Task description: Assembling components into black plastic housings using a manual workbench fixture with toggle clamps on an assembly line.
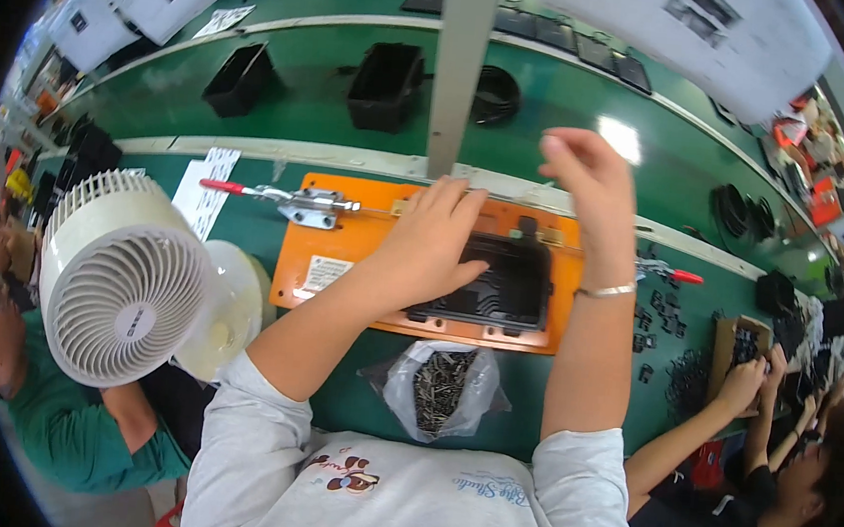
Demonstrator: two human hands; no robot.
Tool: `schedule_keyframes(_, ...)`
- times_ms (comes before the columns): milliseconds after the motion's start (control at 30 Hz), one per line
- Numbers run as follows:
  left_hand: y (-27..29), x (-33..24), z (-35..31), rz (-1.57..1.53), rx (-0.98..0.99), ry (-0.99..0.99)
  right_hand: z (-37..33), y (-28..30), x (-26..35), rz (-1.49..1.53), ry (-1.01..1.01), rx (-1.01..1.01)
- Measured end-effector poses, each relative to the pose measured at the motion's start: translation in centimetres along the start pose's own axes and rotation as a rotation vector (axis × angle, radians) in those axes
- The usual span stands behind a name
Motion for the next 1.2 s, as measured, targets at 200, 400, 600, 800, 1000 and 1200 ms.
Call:
schedule_keyframes(200, -4.1, -1.3, 3.4, 0.191, 0.191, -0.073, -10.9, 21.0, -8.1, 0.098, -0.086, -1.072)
schedule_keyframes(400, -5.4, -1.3, 3.8, 0.172, 0.178, -0.1, -8.4, 22.4, -18.8, 1.259, -0.419, -0.766)
schedule_keyframes(600, -5.5, -1.7, 4.1, 0.184, 0.133, -0.12, -3.5, 21.2, -7.0, 0.839, 0.117, -0.462)
schedule_keyframes(800, -5.5, -2.0, 4.4, 0.197, 0.118, -0.145, -2.7, 8.9, -4.4, -0.364, 0.188, -0.041)
schedule_keyframes(1000, -5.4, -1.4, 4.0, 0.159, 0.135, -0.128, -3.5, 6.0, -3.6, -0.826, 0.137, -0.1)
schedule_keyframes(1200, 2.4, -2.2, -0.5, 0.082, -0.253, -0.264, -5.9, 19.0, -2.9, -0.011, 0.174, -0.874)
Point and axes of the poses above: each hand's wrist, its own z-axis towards the middle knuckle, its own y-axis out of the back of the hand, x = y × z, the point moved 7 cm from there along z, towards the middle knuckle, and after that the axes turned 6 degrees about -y, right-handed, at the moved point
